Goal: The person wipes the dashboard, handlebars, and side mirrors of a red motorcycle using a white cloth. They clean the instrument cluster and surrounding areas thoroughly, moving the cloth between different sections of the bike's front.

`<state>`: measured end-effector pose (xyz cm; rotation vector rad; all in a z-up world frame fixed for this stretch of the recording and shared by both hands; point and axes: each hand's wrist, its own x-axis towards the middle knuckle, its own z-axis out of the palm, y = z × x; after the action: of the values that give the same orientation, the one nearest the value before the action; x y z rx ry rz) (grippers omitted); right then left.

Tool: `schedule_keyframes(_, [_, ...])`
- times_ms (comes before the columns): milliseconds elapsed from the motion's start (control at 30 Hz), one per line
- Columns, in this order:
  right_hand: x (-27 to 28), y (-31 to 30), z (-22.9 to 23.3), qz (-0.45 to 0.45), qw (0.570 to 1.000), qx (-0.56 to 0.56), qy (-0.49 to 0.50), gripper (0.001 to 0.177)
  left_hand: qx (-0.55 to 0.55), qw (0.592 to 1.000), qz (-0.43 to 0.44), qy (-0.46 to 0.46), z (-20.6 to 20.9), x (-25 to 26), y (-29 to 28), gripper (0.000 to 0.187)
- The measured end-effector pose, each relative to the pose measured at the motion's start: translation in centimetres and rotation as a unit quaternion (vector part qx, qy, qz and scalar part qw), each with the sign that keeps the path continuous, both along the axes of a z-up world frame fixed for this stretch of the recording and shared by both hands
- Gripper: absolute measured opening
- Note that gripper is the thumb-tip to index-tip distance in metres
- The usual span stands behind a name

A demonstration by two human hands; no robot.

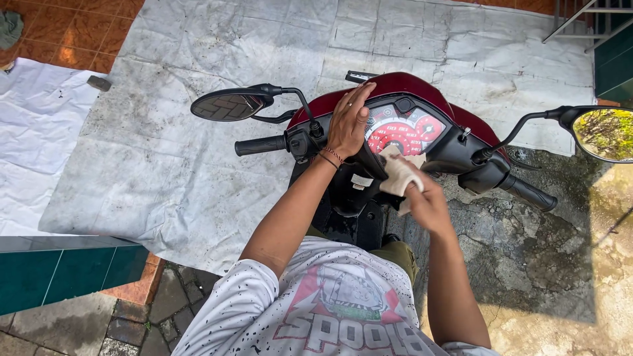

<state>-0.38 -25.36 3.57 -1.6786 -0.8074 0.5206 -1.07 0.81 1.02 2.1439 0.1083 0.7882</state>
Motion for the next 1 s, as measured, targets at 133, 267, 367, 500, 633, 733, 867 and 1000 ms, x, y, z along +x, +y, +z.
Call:
schedule_keyframes(133, [3.4,2.1,2.5,-0.155,0.970,0.183,0.046,0.045,-0.004,1.000,0.009,0.004,-0.4,0.2,-0.1,0.067])
schedule_keyframes(267, [6.6,7.7,5.5,-0.268,0.931,0.125,-0.212,0.058,-0.053,0.998,0.030,-0.017,1.1,-0.1,-0.6,0.087])
schedule_keyframes(367, [5.8,11.6,6.2,-0.193,0.902,-0.099,-0.373,0.060,-0.074,0.996,0.054,-0.019,1.7,-0.7,-1.0,0.100])
schedule_keyframes(500, [2.6,12.6,3.2,-0.088,0.790,-0.144,-0.589,0.061,-0.119,0.991,0.006,-0.063,0.0,-0.6,0.3,0.084])
schedule_keyframes(633, [-0.7,8.9,2.4,-0.032,0.792,-0.142,-0.593,0.064,-0.117,0.991,-0.013,-0.060,-1.0,-0.8,0.8,0.080])
schedule_keyframes(733, [-1.4,5.9,1.9,0.030,0.834,-0.137,-0.533,0.058,-0.111,0.992,-0.016,-0.065,-0.6,-0.5,0.6,0.074])
schedule_keyframes(867, [0.6,2.8,2.7,0.098,0.968,-0.017,-0.230,0.049,-0.118,0.991,-0.010,-0.059,-0.5,-0.8,0.5,0.075])
schedule_keyframes(1000, [4.1,3.0,7.0,-0.038,0.990,0.082,-0.104,0.044,-0.135,0.988,-0.010,-0.069,-0.3,-1.0,0.3,0.072])
